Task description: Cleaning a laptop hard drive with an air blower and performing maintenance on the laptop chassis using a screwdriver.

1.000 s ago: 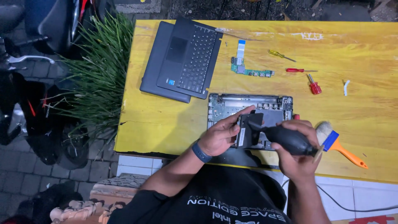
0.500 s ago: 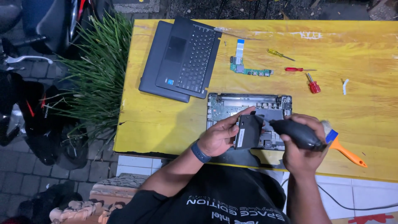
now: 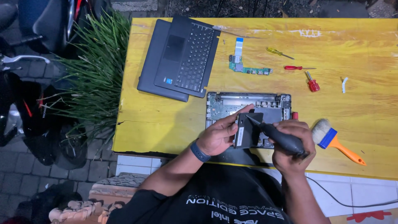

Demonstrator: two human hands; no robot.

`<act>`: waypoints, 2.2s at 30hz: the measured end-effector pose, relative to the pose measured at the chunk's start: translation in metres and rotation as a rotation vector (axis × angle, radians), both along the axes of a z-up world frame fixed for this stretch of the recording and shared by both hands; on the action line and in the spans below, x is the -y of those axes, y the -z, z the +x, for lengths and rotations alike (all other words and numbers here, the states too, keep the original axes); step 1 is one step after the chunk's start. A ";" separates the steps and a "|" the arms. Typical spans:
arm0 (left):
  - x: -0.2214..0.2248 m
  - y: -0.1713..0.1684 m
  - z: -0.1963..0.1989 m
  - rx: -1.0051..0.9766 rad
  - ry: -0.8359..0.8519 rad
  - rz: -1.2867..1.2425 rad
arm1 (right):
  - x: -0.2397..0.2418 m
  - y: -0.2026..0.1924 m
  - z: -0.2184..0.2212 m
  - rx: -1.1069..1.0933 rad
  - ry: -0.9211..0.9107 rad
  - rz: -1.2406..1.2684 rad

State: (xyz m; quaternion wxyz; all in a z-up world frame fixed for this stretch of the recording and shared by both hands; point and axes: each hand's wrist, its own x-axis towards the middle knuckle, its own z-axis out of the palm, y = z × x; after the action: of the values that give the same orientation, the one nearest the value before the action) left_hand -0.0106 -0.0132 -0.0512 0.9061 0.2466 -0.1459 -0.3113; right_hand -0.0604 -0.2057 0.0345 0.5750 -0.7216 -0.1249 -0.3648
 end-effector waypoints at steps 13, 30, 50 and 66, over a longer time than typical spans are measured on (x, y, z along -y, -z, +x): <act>-0.001 -0.025 0.001 -0.013 0.018 -0.034 | 0.006 -0.003 0.005 0.010 0.013 -0.080; 0.004 -0.054 0.003 -0.010 -0.185 0.127 | 0.001 -0.014 -0.003 -0.220 0.008 -0.212; -0.059 -0.041 0.021 0.301 -0.460 1.067 | 0.082 -0.013 -0.052 -0.583 0.324 -0.235; -0.031 -0.103 0.028 0.929 0.016 1.008 | 0.014 -0.018 -0.025 -0.697 -0.469 -0.156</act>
State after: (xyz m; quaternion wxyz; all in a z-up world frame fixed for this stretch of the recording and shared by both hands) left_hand 0.0174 0.0176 0.0517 0.5219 0.7451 -0.3584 -0.2100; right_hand -0.0853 -0.2192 0.0526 0.5939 -0.7952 -0.1110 0.0521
